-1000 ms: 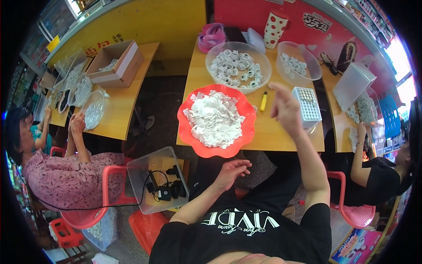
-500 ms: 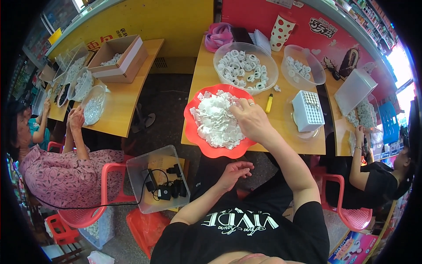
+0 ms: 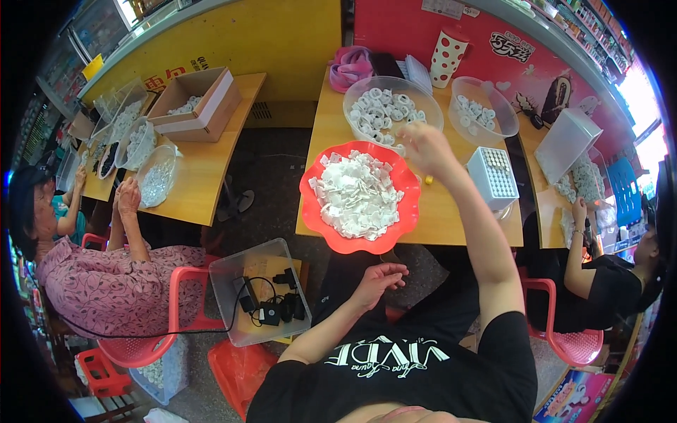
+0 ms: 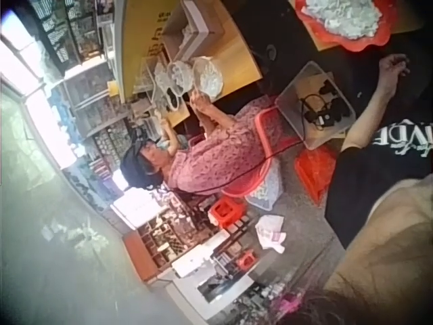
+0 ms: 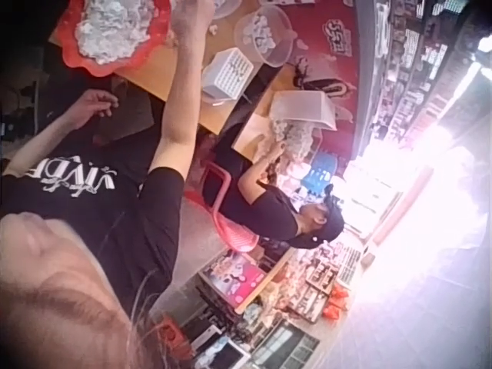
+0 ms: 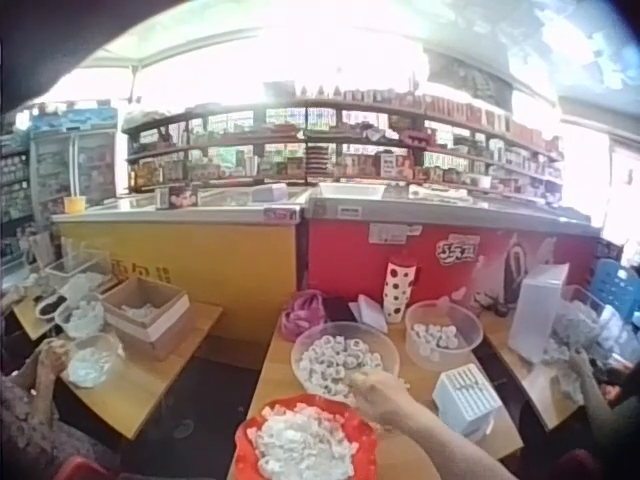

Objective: The person assembles small electronic light units by picking parts from containers and trays, inserting components into plastic casings, and pressing them together by hand.

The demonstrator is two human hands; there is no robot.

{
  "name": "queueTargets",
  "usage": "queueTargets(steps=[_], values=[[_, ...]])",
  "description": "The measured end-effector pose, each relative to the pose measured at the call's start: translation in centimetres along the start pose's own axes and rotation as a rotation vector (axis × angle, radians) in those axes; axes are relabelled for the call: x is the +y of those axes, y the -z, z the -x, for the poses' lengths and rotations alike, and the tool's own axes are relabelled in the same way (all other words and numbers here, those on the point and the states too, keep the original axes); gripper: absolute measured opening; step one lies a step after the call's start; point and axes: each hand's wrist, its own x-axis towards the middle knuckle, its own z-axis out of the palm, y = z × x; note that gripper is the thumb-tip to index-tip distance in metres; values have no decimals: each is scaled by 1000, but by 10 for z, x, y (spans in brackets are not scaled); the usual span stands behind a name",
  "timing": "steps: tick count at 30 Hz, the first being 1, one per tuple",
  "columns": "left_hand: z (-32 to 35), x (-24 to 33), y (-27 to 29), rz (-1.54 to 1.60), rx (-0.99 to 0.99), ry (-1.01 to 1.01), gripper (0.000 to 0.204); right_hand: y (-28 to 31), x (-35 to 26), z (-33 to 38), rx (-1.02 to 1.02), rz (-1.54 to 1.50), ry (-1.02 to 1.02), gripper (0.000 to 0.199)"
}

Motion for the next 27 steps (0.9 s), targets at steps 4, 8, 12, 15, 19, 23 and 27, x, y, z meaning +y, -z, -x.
queueTargets(steps=[4, 8, 12, 15, 19, 23, 27], values=[[5, -2, 0, 16, 0, -7, 28, -30, 70, -54, -62, 134, -17, 23], [11, -2, 4, 16, 32, 2, 25, -43, 64, -77, -359, 205, -120, 28], [13, -1, 6, -3, 48, 21, 25, -61, 70, -79, -482, 337, -129, 31], [14, -3, 5, 17, 42, 10, 26, -49, 68, -61, -321, 342, -110, 30], [17, -1, 1, 24, 6, 1, 27, 18, 9, 19, 288, -348, 5, 34], [20, 15, -16, 152, -132, -23, 30, 32, -30, 135, 291, -525, -101, 42], [18, 35, -47, 395, -309, -120, 34, 18, -66, 209, 199, -578, -96, 58]])
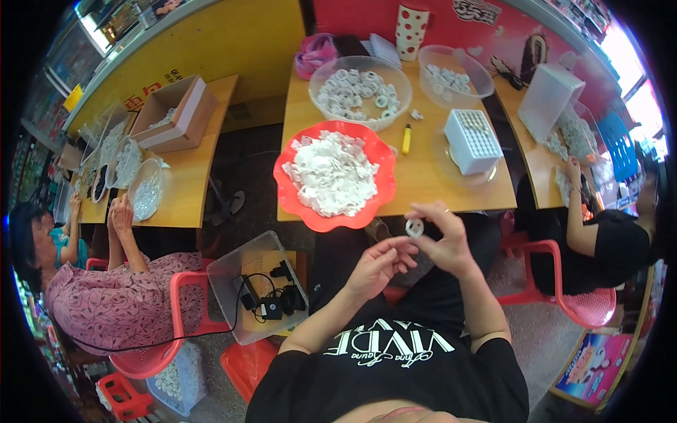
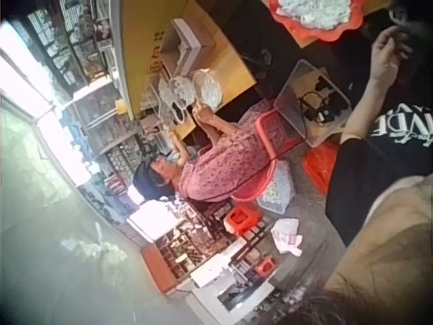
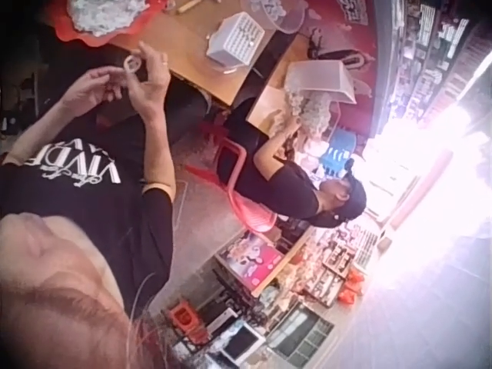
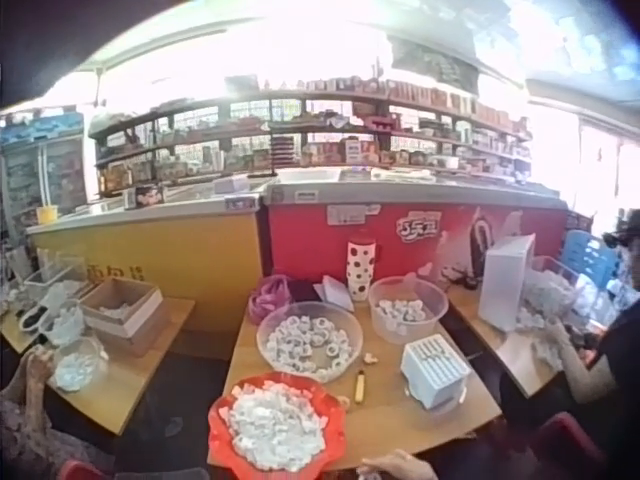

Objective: The person assembles small electronic light units by picking parts from containers and trays, inserting components into plastic casings, and pressing them together by hand.

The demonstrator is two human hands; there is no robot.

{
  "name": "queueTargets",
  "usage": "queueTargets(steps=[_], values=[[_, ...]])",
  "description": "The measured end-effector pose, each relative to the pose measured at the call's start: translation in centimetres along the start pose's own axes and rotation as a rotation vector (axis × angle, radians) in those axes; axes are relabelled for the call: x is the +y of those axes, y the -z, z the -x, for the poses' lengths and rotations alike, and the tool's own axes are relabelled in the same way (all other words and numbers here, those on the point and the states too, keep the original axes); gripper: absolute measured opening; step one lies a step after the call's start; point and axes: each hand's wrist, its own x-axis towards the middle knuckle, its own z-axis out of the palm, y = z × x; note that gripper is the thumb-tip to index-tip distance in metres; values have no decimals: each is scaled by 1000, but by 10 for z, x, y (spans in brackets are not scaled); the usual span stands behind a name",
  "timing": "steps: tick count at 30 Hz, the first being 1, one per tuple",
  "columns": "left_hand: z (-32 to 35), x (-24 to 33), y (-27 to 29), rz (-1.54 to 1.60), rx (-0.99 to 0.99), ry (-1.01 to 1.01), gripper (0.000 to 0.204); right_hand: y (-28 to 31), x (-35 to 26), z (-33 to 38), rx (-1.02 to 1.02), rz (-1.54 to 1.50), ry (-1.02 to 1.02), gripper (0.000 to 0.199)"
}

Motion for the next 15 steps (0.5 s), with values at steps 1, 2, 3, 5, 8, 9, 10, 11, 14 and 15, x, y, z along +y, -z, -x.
queueTargets(steps=[1, 2, 3, 5, 8, 9, 10, 11, 14, 15], values=[[-3, -3, -1, 57, -60, -9, 37, -2, -4, 10, -1, 21, 36, 57], [-3, -4, -7, 82, -55, 2, 40, -4, -9, 17, 8, 43, 36, 55], [-4, -2, -15, 103, -51, 10, 42, -5, -12, 21, 16, 64, 41, 53], [-4, -6, -21, 119, -35, 20, 43, -3, -14, 28, 28, 118, 76, 54], [-8, -10, -18, 130, -7, 20, 43, -3, -9, 32, 39, 174, 114, 57], [-8, -11, -17, 131, 10, 17, 42, -3, -9, 33, 43, 169, 109, 57], [-9, -10, -16, 129, 15, 22, 42, -4, -10, 33, 33, 190, 111, 58], [-12, -9, -14, 107, 6, 30, 41, -4, -9, 32, 22, 212, 113, 58], [-16, -14, -9, 99, 17, 50, 39, -1, 0, 35, 6, 185, 69, 57], [-22, -15, -8, 104, 30, 51, 38, 2, 3, 31, 7, 188, 71, 57]])
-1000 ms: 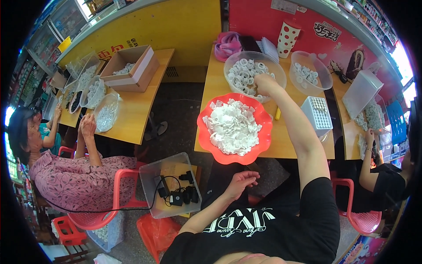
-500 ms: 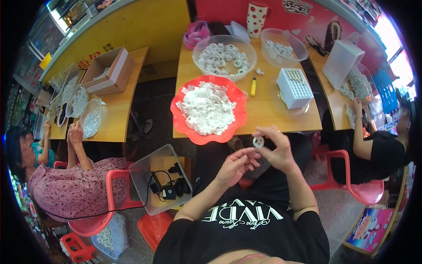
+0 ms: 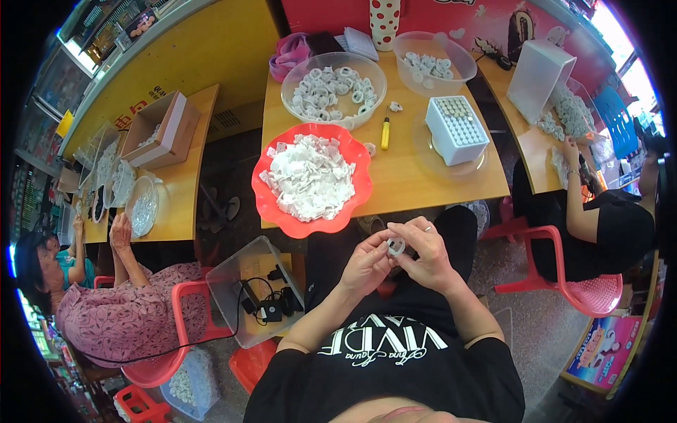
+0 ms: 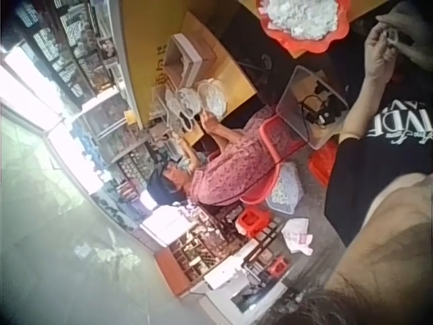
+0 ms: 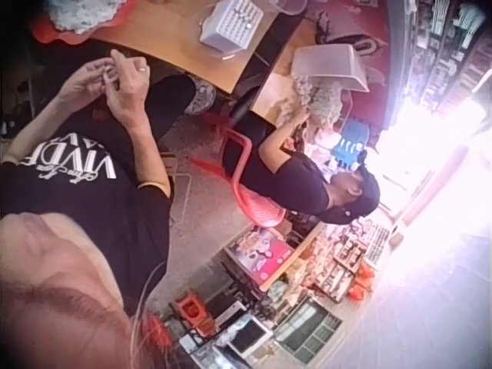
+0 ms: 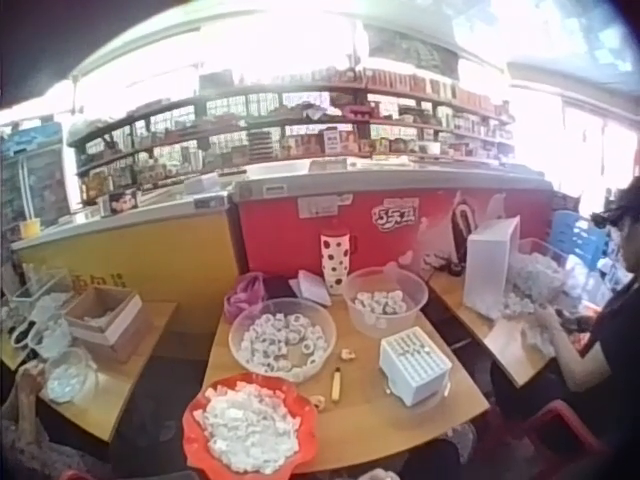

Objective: The person assembles small electronic light units by picking parts from containers and trays, inserting components into plastic casings, and pressing them together by hand.

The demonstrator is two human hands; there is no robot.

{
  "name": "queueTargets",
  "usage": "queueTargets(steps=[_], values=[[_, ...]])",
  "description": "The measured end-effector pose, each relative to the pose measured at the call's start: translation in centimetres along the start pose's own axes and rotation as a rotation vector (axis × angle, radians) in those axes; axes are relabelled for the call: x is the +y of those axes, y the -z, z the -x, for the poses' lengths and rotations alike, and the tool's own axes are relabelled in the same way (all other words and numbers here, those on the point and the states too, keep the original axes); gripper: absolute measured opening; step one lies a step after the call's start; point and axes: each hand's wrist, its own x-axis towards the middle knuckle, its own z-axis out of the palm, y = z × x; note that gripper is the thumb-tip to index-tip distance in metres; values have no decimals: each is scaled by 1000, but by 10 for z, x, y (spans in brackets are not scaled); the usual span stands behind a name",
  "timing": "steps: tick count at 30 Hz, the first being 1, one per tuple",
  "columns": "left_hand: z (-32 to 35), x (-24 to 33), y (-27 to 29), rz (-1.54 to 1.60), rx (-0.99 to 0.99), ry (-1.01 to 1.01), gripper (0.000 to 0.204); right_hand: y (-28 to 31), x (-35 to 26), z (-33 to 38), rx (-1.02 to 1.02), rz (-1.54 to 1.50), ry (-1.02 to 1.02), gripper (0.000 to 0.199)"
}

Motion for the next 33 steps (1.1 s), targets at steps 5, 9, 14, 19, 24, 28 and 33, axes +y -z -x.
queueTargets(steps=[5, 9, 14, 19, 24, 28, 33], values=[[-1, -1, 6, 9, 55, -8, 36, 18, 17, -14, 45, 27, -13, 43], [-1, 2, 8, -5, 57, -10, 36, 63, 69, -50, 395, 269, -30, 21], [-7, 1, 4, -3, 50, 3, 35, 109, 145, -114, 424, 612, -26, 9], [-8, 4, -3, -8, 42, -20, 35, 109, 167, -136, 251, 828, -88, 7], [-11, 7, -5, -20, 6, -56, 34, 105, 167, -135, 247, 831, -59, 7], [-10, 7, -5, -6, 17, -52, 34, 101, 162, -132, 227, 836, -11, 8], [-8, 6, -7, 29, 25, -43, 35, 104, 159, -128, 192, 835, 9, 7]])
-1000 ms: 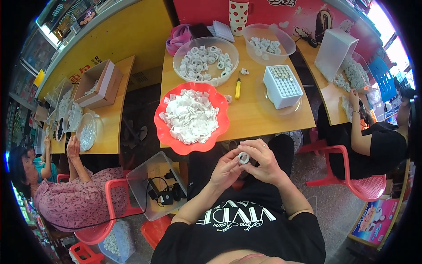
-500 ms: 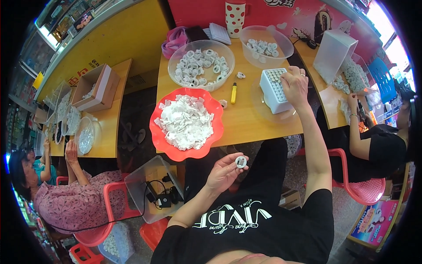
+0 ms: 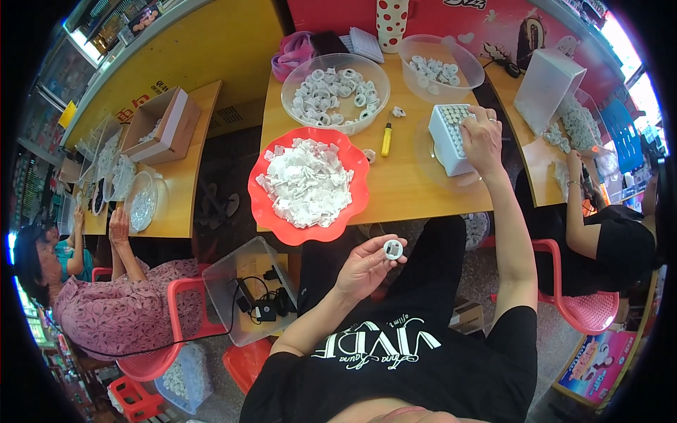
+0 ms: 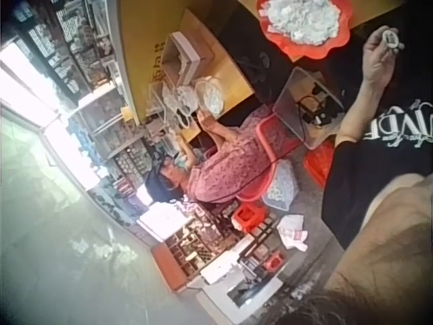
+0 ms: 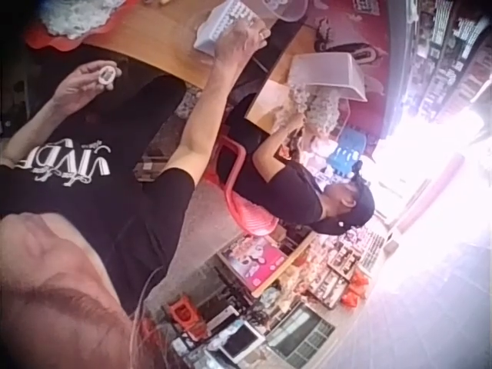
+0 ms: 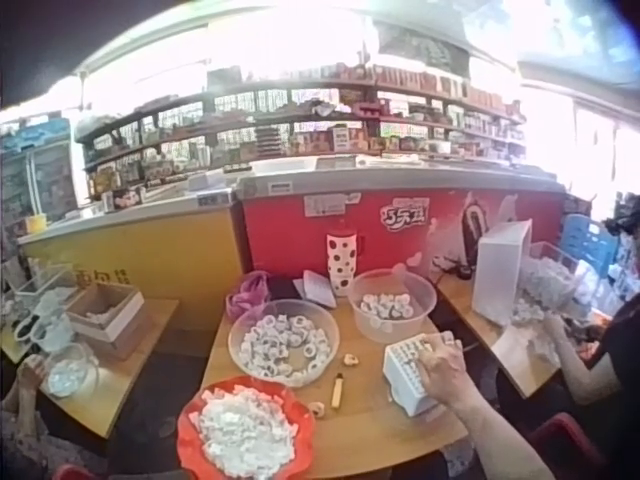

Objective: The person assembles small electronic light units by picking parts from containers and trays, inserting components into plastic casings, and pressing them together by hand.

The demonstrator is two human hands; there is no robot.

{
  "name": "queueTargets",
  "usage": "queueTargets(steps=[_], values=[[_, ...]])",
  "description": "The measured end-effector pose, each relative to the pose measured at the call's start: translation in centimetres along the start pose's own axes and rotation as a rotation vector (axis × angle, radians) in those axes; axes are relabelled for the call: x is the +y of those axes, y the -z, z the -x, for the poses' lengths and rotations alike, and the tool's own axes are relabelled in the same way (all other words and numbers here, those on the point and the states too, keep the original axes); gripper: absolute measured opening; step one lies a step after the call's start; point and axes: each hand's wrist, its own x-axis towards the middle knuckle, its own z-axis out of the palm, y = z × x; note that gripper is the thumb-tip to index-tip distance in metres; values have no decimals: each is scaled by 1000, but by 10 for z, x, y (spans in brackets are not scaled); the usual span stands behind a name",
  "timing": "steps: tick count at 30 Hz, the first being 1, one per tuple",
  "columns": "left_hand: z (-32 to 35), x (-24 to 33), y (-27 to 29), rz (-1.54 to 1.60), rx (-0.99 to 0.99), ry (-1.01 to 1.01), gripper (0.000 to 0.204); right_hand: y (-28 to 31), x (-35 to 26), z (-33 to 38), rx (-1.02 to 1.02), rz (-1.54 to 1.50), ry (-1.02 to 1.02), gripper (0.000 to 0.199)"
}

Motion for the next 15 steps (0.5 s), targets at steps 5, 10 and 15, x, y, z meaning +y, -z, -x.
queueTargets(steps=[5, 10, 15], values=[[0, -1, -1, 0, -12, 8, 35, 5, 5, 4, 120, -145, -45, 5], [6, 3, 0, 9, 22, 20, 35, 51, -68, 40, 181, -811, -320, 7], [4, 2, -1, -14, -1, 2, 34, 79, -142, 109, -72, -1035, -238, 12]])
